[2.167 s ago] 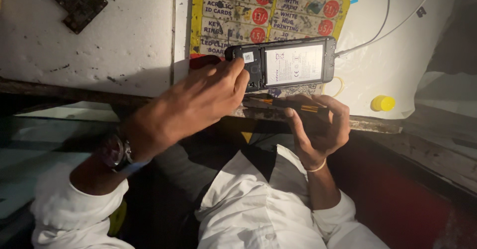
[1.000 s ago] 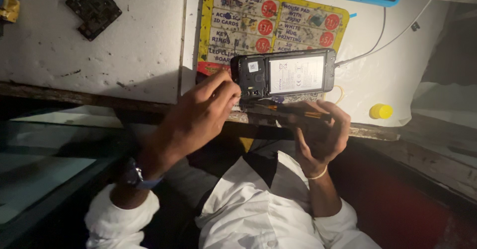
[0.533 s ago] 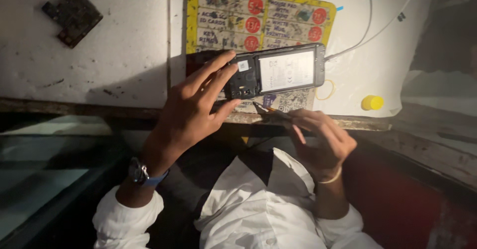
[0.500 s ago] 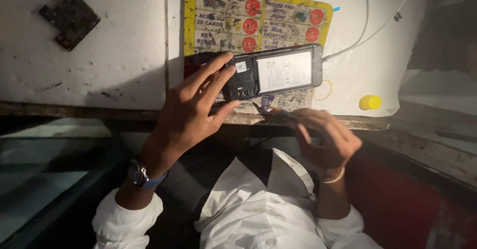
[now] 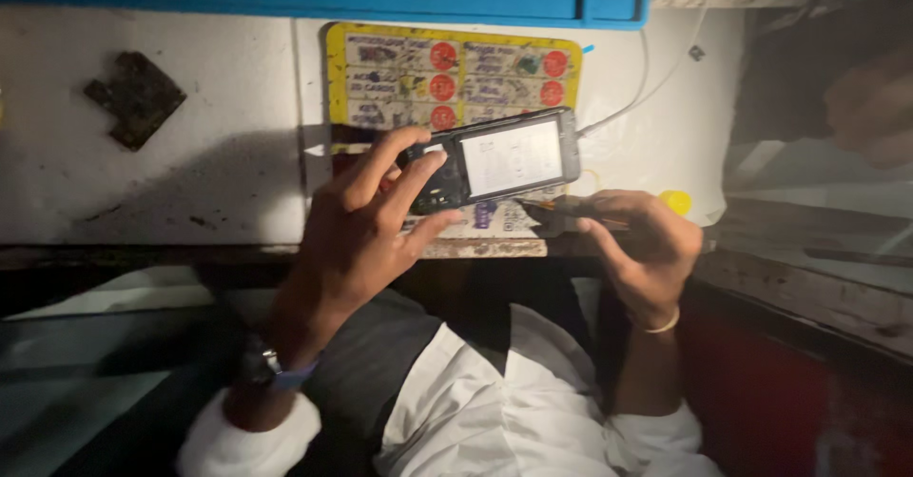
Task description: The person uses a screwdriver and tweezers to remove screws and internal components from the back of a mobile phone.
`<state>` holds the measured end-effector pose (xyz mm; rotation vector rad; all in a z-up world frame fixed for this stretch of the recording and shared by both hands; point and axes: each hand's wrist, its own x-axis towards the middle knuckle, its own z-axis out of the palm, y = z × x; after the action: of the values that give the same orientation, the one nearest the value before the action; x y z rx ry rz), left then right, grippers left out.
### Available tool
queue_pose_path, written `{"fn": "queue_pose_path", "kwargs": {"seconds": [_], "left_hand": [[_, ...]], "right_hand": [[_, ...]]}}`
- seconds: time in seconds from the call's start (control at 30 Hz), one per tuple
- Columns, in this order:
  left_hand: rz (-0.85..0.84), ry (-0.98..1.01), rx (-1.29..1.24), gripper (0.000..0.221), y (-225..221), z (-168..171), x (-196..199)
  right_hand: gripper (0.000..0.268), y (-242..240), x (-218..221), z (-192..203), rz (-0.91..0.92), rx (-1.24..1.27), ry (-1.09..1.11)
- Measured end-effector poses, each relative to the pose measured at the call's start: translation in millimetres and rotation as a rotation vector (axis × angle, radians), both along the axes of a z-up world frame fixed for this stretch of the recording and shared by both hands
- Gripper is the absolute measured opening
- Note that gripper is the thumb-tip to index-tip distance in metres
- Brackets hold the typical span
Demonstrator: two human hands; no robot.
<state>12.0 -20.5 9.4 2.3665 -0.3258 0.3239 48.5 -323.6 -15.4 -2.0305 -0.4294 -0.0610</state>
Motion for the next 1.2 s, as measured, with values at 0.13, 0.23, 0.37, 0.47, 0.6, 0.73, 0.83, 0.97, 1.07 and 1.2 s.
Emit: {"fn": "queue_pose_path", "kwargs": {"seconds": [0.13, 0.23, 0.37, 0.47, 0.6, 0.73, 0.83, 0.97, 1.07, 1.2], "left_hand": [[-0.109, -0.168, 0.175, 0.022, 4, 19, 30], [-0.152, -0.293, 0.163, 0.012, -4, 23, 75], [-0.229, -0.472, 0.157, 0.013, -28, 19, 128], [-0.286, -0.556, 0.190, 0.019, -35, 14, 158], [-0.304, -0.643, 0.266, 0.024, -38, 14, 170], [-0.364, -0.570, 0.203, 0.031, -29, 40, 157], [-0.349, -0.552, 0.279, 0.026, -38, 57, 155], [-0.216, -0.629, 0.657, 0.018, -54, 58, 155], [-0.121, -0.706, 0.889, 0.016, -69, 42, 159], [-0.063, -0.784, 1.017, 0.014, -84, 12, 180]], "right_hand": [[0.017, -2, 0, 1, -0.002, -0.013, -0.027], [0.018, -1, 2, 2, -0.009, -0.016, -0.038], [0.019, -4, 3, -1, 0.001, 0.039, -0.008], [0.019, -7, 5, -4, 0.006, 0.051, -0.024], [0.020, -9, 6, -5, 0.006, 0.034, -0.016], [0.020, -7, 7, -2, 0.017, 0.022, -0.038], [0.020, -6, 9, 0, 0.019, 0.021, -0.044], [0.020, -6, 8, 3, 0.008, -0.007, -0.047], [0.020, -6, 8, 1, 0.017, 0.037, -0.030], [0.019, -6, 8, 2, 0.016, 0.012, -0.036]]}}
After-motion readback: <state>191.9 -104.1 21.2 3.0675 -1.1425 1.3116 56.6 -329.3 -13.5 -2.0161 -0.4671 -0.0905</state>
